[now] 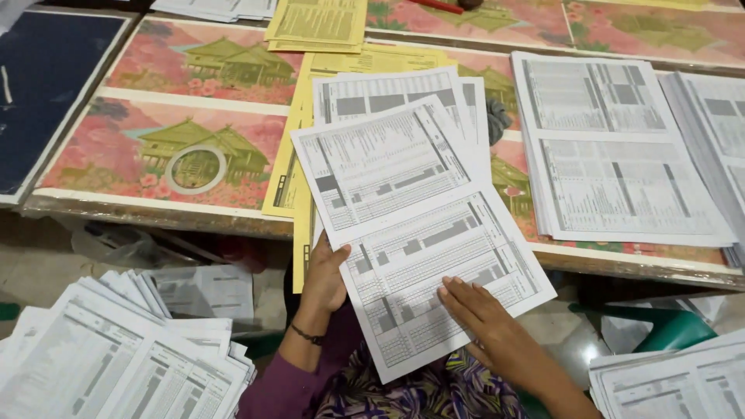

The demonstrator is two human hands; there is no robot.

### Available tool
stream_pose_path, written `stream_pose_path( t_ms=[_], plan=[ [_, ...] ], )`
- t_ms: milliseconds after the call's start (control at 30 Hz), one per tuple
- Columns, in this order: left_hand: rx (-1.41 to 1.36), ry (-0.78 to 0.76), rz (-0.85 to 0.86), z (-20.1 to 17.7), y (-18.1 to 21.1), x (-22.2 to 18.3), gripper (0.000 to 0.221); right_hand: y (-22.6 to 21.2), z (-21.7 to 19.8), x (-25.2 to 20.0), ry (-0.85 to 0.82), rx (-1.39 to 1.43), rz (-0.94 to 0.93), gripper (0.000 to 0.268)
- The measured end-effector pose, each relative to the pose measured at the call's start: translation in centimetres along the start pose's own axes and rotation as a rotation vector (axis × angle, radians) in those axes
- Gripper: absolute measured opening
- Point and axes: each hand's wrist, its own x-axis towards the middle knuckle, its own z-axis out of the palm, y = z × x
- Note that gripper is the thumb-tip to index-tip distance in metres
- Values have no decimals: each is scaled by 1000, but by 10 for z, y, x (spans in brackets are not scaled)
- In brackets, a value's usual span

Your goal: Sorting, flipping through, and organizing stacks of printed paper forms on a table in a print shop.

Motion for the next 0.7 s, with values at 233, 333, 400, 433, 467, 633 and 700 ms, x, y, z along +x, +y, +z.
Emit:
stream_pose_path(
  t_ms=[233, 333, 400, 433, 467, 633, 700],
  plan=[
    [15, 19, 0, 14, 13, -9, 60, 75, 7, -48, 273, 61, 710, 74],
    [29, 50, -32, 13, 13, -8, 59, 110, 7, -64, 618, -55, 695, 44],
    [100, -45, 101, -3, 0, 0, 59, 119, 9, -66, 600, 143, 1049, 52],
    [101, -42, 99, -8, -3, 2, 59, 120, 7, -67, 598, 145, 1051, 52],
    [84, -48, 101, -13, -7, 5, 58, 120, 6, -68, 602, 316, 1053, 45],
    [54, -55, 114, -16, -11, 5, 56, 100, 0, -54, 627, 854, 1045, 50],
    [67, -20, 123, -11, -7, 2, 56, 91, -7, -47, 638, 927, 990, 44]
  ],
)
